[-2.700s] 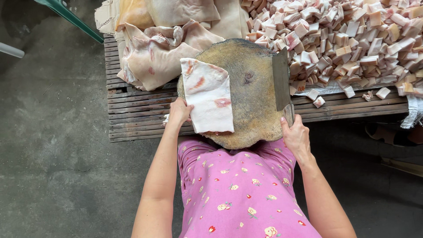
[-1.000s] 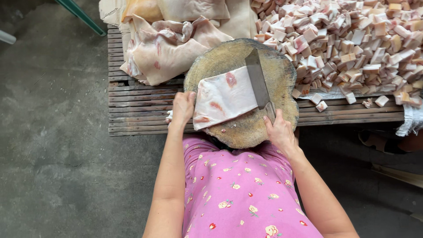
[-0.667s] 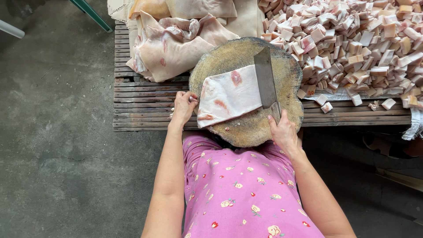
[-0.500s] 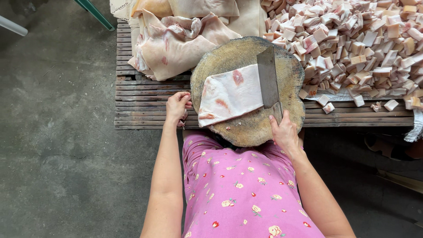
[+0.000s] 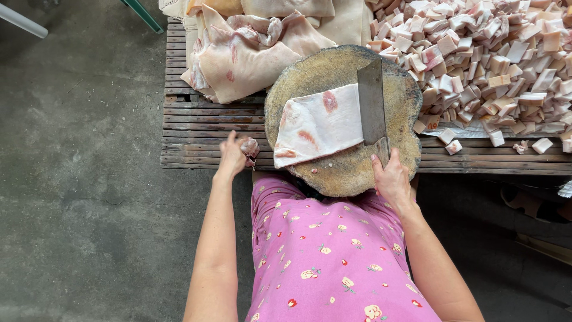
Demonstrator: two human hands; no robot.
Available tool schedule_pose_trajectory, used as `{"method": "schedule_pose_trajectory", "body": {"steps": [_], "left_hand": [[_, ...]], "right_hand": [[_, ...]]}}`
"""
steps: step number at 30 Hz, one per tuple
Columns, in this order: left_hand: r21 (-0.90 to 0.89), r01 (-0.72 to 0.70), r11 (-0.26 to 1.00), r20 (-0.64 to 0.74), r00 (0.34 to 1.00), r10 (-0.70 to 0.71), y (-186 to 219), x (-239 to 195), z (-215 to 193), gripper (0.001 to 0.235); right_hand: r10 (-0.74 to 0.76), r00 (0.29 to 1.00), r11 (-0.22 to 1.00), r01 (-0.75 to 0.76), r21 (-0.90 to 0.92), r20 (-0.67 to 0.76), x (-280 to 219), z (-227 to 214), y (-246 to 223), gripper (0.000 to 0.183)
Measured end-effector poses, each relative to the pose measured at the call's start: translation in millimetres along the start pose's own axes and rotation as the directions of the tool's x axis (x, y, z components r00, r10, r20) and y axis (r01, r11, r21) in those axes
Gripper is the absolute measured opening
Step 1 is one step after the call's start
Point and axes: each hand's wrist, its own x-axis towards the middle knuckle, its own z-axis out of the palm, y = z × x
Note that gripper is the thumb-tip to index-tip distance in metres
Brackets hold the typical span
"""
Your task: The person chops sheets of processed pork skin into small cubes using a cleaver on a wooden block, moving the finished pieces to a large pile on a bamboo table.
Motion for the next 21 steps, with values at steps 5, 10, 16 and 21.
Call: {"method": "schedule_pose_trajectory", "body": {"steps": [5,10,16,21], "left_hand": [[-0.216,0.278,0.936,0.133,0.958,-0.254,38.5,2.0,-17.8,0.051],[-0.470,0.076,0.880,-0.098,0.986,-0.137,99.8,42.6,-40.9,0.043],[-0.389,0.052,0.920,-0.038,0.997,-0.073,165.9,86.1,-36.1,0.059],[-0.200,0.155,0.968,0.027,0.988,-0.153,190.7,107.6,-28.5,0.069]], "right_hand": [[-0.028,0.999,0.997,0.026,0.067,0.033,-6.7,-16.1,-14.1,0.045],[-0.313,0.935,0.950,0.311,-0.034,-0.165,-4.9,-49.5,-36.3,0.043],[-0.576,0.664,0.773,0.631,-0.054,-0.476,20.4,-35.9,-26.0,0.040],[-0.380,0.904,0.908,0.324,-0.266,-0.196,53.4,32.2,-0.5,0.041]]}}
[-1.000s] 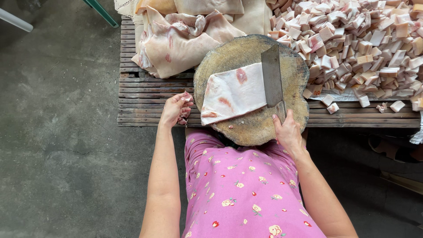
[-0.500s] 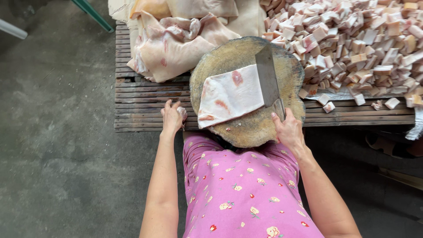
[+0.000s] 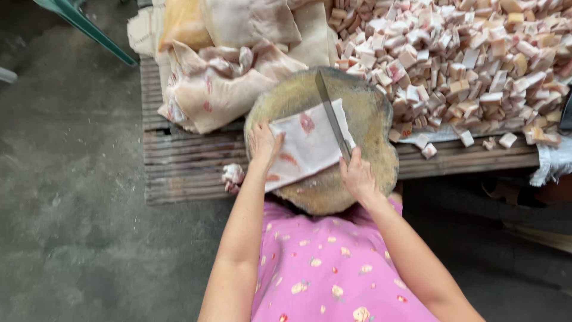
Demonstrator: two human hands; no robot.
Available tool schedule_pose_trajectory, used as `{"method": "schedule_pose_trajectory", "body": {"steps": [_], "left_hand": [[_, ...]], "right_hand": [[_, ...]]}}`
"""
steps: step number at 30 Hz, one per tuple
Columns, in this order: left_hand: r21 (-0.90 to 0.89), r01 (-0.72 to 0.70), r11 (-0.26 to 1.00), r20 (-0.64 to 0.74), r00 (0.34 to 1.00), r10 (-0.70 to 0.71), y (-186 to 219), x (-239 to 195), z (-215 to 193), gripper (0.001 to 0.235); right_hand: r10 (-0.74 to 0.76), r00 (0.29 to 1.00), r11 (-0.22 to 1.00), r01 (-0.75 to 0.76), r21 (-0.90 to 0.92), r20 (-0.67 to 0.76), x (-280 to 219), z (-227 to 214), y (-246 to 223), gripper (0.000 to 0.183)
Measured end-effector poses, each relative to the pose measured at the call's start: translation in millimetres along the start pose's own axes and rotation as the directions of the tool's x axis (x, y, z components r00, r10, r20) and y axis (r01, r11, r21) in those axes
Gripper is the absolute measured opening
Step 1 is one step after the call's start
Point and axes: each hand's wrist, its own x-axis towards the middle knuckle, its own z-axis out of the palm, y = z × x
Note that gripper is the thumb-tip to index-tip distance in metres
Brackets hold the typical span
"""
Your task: The person chops sheets of processed pork skin into small cubes using a cleaver on a wooden block, moving the finished pieces to a large pile on a bamboo table.
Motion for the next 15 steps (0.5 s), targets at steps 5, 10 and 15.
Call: {"method": "schedule_pose_trajectory", "body": {"steps": [5,10,15], "left_hand": [[0.132,-0.046,0.990,0.153,0.988,0.025,28.0,26.9,24.9,0.074],[0.093,-0.171,0.981,0.256,0.956,0.143,59.4,33.3,45.8,0.059],[0.054,-0.230,0.972,0.261,0.943,0.208,73.9,25.2,43.7,0.049]], "right_hand": [[0.128,0.978,0.990,-0.136,0.036,0.166,6.2,11.7,18.5,0.038],[0.157,0.969,0.985,-0.166,0.034,0.189,18.0,16.0,9.3,0.038],[0.122,0.971,0.986,-0.141,0.084,0.206,86.5,10.5,-12.5,0.038]]}}
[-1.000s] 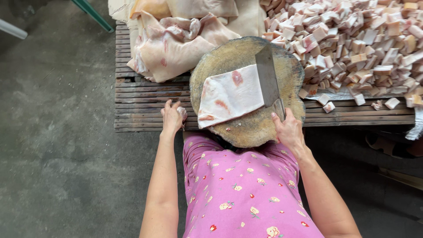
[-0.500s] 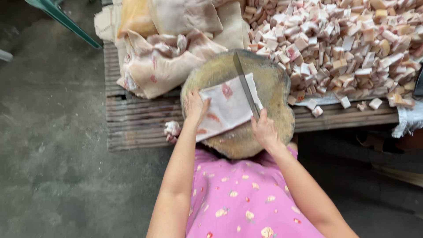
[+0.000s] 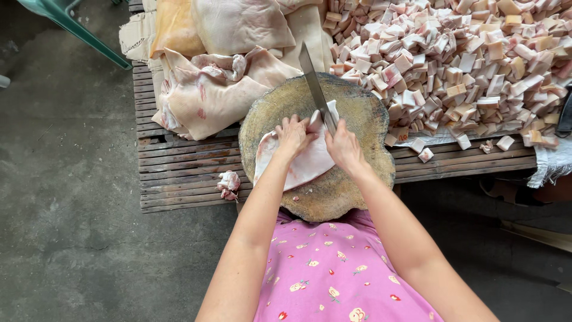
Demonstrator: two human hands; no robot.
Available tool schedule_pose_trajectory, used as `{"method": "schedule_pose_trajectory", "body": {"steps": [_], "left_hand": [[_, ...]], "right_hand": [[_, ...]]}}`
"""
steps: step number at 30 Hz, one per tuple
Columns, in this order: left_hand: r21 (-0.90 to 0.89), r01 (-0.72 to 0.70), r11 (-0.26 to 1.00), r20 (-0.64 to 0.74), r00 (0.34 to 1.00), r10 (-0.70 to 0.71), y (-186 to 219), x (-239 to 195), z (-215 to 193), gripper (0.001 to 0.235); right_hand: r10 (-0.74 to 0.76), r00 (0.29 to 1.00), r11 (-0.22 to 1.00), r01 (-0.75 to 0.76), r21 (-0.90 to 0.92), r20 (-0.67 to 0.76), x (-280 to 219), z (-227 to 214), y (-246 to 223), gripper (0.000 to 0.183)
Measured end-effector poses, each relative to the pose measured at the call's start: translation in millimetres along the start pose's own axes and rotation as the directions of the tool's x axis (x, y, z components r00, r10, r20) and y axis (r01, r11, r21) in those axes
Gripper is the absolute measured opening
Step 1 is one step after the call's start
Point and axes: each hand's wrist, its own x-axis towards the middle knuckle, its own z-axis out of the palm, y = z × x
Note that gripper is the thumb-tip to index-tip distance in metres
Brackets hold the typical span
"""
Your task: The person chops sheets of processed pork skin into small cubes using a cleaver on a wooden block, moving the finished pieces to a large pile on a bamboo table.
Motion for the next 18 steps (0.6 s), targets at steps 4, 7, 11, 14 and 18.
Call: {"method": "schedule_pose_trajectory", "body": {"steps": [4,7,11,14,18], "left_hand": [[0.067,-0.018,0.998,-0.119,0.993,0.026,2.0,-18.1,1.3,0.027],[0.076,-0.071,0.995,-0.235,0.968,0.087,-1.4,-29.2,4.3,0.022],[-0.110,-0.211,0.971,-0.342,0.926,0.162,-7.6,-48.3,0.7,0.022],[-0.179,-0.234,0.956,-0.335,0.928,0.164,-7.1,-62.7,-3.9,0.022],[-0.219,-0.272,0.937,-0.359,0.915,0.182,-5.0,-74.8,-8.7,0.026]], "right_hand": [[0.177,0.968,0.957,-0.211,0.199,0.177,-2.0,-31.1,-12.9,0.041],[0.193,0.963,0.949,-0.232,0.214,0.189,-45.6,-58.9,1.4,0.043],[0.093,0.993,0.987,-0.101,0.128,0.070,-85.8,-74.8,2.7,0.047],[-0.151,0.980,0.980,0.165,0.107,-0.128,-107.2,-85.9,1.9,0.040],[-0.220,0.938,0.945,0.274,0.181,-0.268,-129.4,-78.9,18.6,0.039]]}}
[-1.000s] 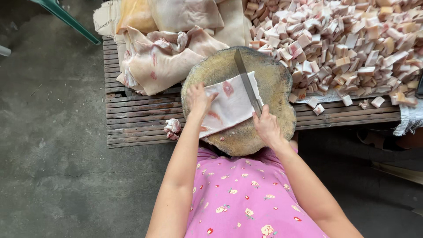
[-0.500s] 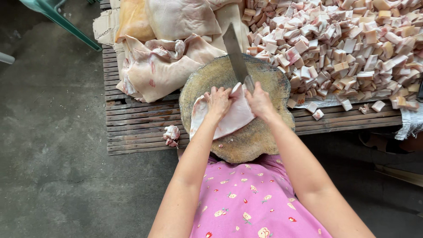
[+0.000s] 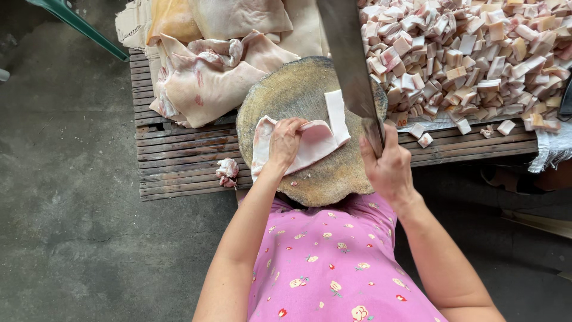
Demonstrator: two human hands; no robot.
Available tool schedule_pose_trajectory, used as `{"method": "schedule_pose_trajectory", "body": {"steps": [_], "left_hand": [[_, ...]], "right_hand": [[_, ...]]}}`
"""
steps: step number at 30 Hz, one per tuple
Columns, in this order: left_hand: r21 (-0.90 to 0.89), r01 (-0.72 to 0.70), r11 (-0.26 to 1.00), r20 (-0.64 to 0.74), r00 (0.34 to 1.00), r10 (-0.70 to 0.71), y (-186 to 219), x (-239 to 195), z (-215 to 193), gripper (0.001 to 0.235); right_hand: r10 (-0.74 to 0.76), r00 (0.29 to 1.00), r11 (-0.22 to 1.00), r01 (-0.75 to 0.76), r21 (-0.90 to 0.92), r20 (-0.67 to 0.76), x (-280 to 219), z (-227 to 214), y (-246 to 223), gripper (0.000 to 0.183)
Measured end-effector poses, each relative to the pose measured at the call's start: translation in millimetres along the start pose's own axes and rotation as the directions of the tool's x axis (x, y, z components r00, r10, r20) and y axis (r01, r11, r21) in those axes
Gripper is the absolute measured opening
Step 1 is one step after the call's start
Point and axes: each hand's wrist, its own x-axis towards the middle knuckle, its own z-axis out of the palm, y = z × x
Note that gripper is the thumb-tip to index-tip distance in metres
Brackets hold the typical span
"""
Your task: The person chops sheets of processed pork skin into small cubes using a cleaver on a wooden block, moving the finished pieces to a large pile on a bamboo table.
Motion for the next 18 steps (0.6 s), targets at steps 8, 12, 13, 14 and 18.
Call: {"method": "schedule_pose_trajectory", "body": {"steps": [8,12,13,14,18], "left_hand": [[-0.039,0.000,0.999,-0.043,0.999,-0.002,-16.1,11.5,5.7,0.027],[-0.007,0.241,0.971,0.178,0.955,-0.236,-30.0,26.9,21.9,0.027],[-0.059,0.206,0.977,0.129,0.972,-0.197,-32.5,34.7,24.2,0.034],[-0.109,0.168,0.980,0.077,0.984,-0.160,-34.7,43.1,26.0,0.042],[0.007,0.235,0.972,0.050,0.971,-0.235,-43.8,71.7,18.2,0.068]], "right_hand": [[0.287,0.943,0.924,-0.225,-0.311,0.169,-32.7,59.6,53.1,0.039],[0.399,0.900,0.913,-0.372,-0.169,0.175,-33.0,35.7,51.0,0.039],[0.439,0.877,0.898,-0.420,-0.132,0.193,-29.9,29.7,42.8,0.038],[0.477,0.853,0.879,-0.467,-0.096,0.213,-26.1,25.0,32.8,0.038],[0.277,0.952,0.960,-0.270,-0.074,0.126,-3.9,10.7,-10.0,0.042]]}}
